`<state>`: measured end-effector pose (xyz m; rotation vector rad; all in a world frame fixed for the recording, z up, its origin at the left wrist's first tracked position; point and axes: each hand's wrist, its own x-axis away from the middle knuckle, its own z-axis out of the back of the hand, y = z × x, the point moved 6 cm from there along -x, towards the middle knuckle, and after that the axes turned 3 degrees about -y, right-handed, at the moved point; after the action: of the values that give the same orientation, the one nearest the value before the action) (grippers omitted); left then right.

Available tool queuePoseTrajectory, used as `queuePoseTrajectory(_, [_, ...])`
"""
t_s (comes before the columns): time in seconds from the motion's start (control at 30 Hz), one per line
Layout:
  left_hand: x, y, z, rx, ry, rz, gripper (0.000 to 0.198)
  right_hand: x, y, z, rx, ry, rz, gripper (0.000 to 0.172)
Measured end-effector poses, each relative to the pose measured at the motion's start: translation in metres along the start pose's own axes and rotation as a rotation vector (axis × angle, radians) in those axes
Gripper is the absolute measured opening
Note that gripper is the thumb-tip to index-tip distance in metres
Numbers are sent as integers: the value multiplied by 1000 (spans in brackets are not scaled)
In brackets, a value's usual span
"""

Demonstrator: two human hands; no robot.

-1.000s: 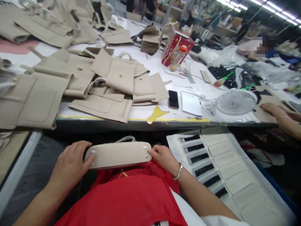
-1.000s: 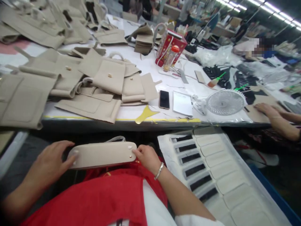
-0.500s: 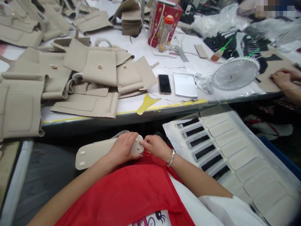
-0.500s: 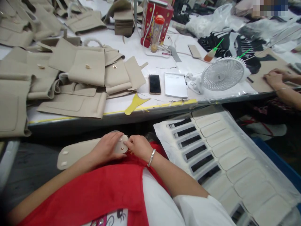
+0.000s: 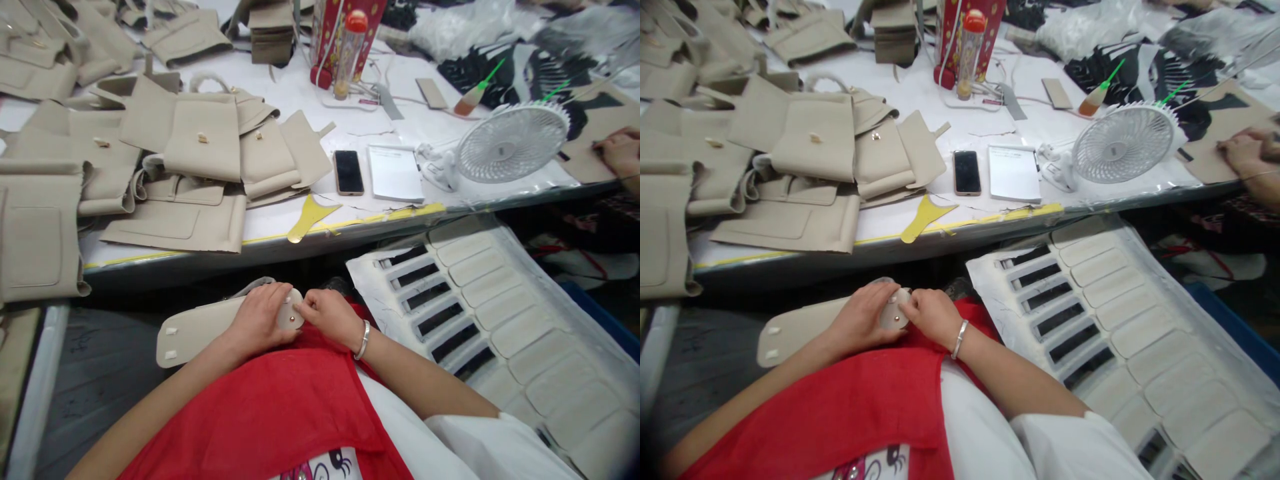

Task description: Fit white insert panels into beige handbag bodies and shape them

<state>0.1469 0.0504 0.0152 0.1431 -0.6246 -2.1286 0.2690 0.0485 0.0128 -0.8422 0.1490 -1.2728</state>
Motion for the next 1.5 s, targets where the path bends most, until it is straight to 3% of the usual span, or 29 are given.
queuePoseTrajectory(0.23, [-7,-3,0,-5,-36,27,55,-5,2,1,-48,-16,-37,26])
queuePoseTrajectory(0.43, [-10,-7,0,1,-73,11,60,-7,2,2,-68,-27,-52,27])
queuePoseTrajectory(0.93, [-6,-5,-2,-27,-55,-2,56,-4,0,1,-39,6,-67,26])
queuePoseTrajectory(1.5, [-2,-11,-5,-7,-11,-35,67,-2,-3,-4,-62,4,-103,25])
